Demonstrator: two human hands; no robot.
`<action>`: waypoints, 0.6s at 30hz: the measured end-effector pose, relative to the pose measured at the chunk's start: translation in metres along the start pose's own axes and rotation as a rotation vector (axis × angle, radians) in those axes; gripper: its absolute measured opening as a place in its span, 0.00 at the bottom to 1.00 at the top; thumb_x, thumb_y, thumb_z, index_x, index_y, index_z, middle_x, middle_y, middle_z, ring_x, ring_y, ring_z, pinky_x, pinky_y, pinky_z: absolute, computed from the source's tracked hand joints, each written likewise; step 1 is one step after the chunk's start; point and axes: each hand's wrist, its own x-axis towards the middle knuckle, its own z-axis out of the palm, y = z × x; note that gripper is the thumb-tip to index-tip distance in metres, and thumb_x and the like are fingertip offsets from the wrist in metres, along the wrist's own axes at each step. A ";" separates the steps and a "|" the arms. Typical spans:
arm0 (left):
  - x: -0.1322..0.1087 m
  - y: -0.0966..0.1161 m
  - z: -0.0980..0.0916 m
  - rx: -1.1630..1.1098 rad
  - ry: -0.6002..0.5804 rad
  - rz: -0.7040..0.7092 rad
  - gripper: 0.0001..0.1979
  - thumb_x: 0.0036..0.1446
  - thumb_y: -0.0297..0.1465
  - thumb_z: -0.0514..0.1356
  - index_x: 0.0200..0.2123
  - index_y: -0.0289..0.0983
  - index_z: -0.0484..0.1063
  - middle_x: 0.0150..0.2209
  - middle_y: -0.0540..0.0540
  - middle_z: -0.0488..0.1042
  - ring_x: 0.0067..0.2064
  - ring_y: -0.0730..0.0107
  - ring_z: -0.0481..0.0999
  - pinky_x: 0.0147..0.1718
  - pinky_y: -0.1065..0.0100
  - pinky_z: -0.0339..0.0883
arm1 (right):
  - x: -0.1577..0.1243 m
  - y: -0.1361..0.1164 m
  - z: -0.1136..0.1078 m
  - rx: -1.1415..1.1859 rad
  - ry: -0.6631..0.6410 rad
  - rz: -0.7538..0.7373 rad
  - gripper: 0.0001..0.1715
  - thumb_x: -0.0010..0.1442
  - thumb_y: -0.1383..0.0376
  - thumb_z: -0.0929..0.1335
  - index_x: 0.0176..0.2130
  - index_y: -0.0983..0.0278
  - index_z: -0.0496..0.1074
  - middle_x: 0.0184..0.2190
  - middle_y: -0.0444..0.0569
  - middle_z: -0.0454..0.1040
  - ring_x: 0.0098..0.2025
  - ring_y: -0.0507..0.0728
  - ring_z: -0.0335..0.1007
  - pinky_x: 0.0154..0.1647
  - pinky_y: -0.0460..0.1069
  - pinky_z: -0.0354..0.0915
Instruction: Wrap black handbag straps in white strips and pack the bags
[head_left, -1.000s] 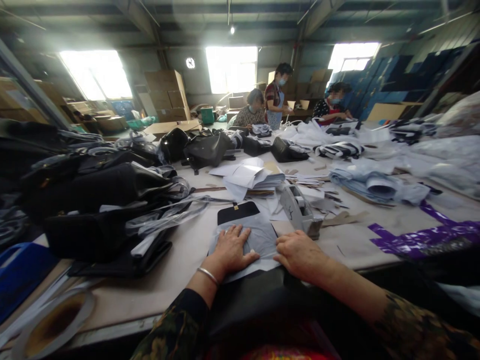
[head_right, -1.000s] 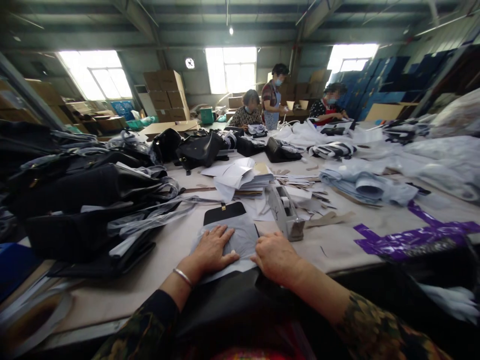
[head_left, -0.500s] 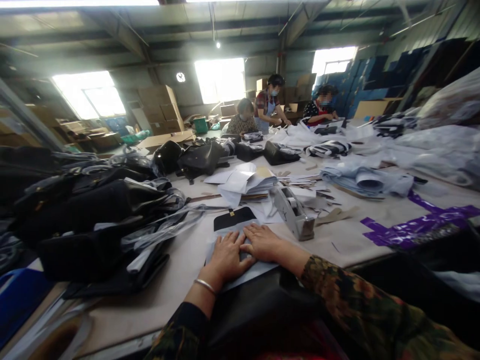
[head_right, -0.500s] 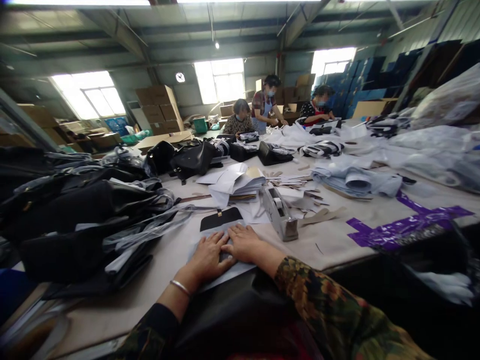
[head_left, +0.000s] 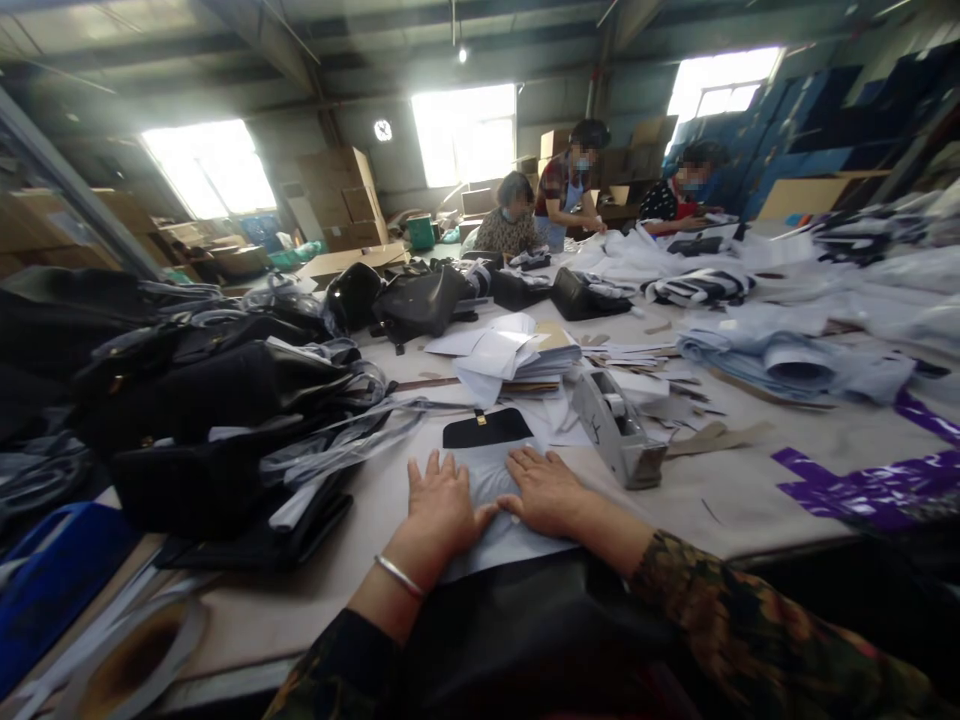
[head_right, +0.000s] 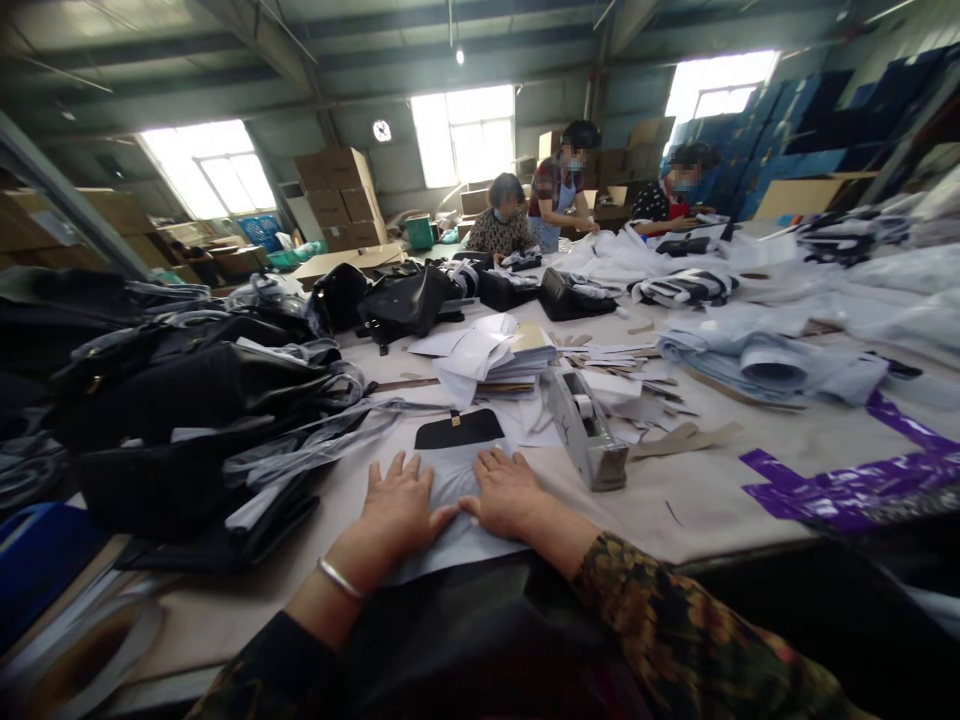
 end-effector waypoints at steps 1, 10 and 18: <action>0.001 0.005 -0.009 0.026 0.009 0.035 0.37 0.56 0.53 0.59 0.61 0.34 0.69 0.69 0.29 0.58 0.71 0.32 0.47 0.65 0.31 0.34 | 0.000 0.000 -0.001 -0.002 0.001 0.000 0.48 0.65 0.44 0.59 0.70 0.73 0.54 0.73 0.61 0.48 0.73 0.71 0.40 0.69 0.70 0.41; 0.013 0.020 0.012 -0.225 -0.005 0.346 0.38 0.65 0.52 0.48 0.69 0.33 0.57 0.70 0.34 0.58 0.71 0.50 0.56 0.68 0.48 0.48 | 0.002 0.004 0.004 -0.036 0.001 -0.039 0.46 0.66 0.46 0.60 0.71 0.70 0.53 0.72 0.62 0.49 0.73 0.71 0.40 0.69 0.71 0.43; 0.010 0.012 0.032 -0.204 -0.013 0.302 0.45 0.59 0.59 0.50 0.71 0.39 0.52 0.72 0.36 0.52 0.72 0.41 0.49 0.66 0.35 0.44 | -0.008 0.007 -0.006 0.023 0.029 0.013 0.41 0.68 0.49 0.59 0.70 0.70 0.56 0.73 0.61 0.47 0.74 0.70 0.39 0.69 0.68 0.43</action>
